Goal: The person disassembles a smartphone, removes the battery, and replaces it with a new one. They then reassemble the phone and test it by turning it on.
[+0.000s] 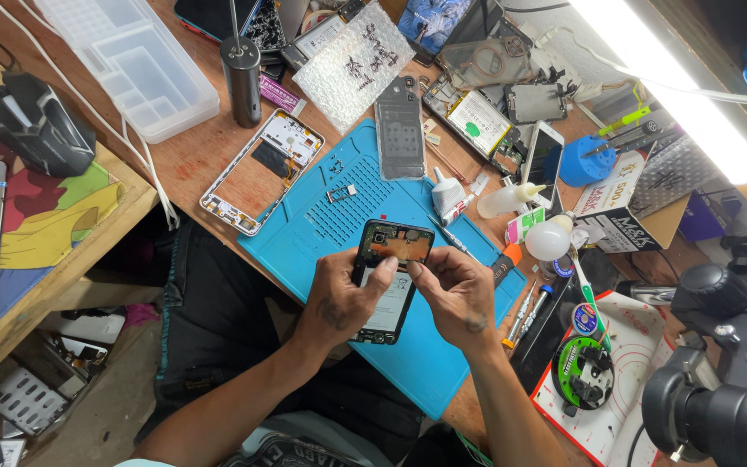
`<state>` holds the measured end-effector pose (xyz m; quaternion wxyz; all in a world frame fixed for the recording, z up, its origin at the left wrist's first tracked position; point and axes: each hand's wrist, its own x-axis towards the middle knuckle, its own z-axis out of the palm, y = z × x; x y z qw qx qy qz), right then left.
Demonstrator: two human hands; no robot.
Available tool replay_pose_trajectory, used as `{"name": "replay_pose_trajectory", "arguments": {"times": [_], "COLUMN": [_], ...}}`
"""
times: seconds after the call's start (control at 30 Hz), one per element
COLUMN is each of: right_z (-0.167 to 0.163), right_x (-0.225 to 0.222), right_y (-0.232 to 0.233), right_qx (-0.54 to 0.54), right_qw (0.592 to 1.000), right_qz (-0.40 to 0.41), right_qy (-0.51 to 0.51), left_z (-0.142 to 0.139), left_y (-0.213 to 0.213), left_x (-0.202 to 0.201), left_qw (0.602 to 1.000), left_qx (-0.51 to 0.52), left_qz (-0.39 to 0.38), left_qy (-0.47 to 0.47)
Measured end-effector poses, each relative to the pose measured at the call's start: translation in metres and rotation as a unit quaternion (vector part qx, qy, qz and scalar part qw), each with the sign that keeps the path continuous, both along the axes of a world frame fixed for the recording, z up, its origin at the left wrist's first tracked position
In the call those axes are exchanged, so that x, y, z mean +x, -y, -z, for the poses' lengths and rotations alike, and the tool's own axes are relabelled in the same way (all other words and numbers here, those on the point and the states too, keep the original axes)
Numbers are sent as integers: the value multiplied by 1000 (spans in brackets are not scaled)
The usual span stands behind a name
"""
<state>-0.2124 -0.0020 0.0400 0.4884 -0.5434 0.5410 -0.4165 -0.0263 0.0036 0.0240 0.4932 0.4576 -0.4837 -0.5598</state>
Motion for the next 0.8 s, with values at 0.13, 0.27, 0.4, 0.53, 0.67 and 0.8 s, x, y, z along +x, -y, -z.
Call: {"name": "replay_pose_trajectory", "arguments": {"times": [0.13,0.27,0.4,0.53,0.67,0.8], "right_z": [-6,-15,-17,-14,-12,-11], "right_x": [1,-2,-4,-4,-2,0], "right_y": [-2,-1,-1,-2,-2,-4], "right_qx": [-12,1,14,6,1,-12], "right_qw": [999,999,998,996,997,999], "right_qz": [-9,-38,-49,-50,-44,-24], "right_qy": [-31,9,34,68,67,17], "left_z": [-9,-14,-15,-16,-18,-17], "left_y": [1,1,0,-2,-2,-1], "left_x": [-1,0,0,-1,-2,-2], "left_qw": [1000,1000,999,999,1000,999], "left_qx": [10,-5,-13,-23,-18,-26], "left_qz": [1,-4,-7,-10,-9,-13], "left_qy": [13,25,29,19,12,20]}}
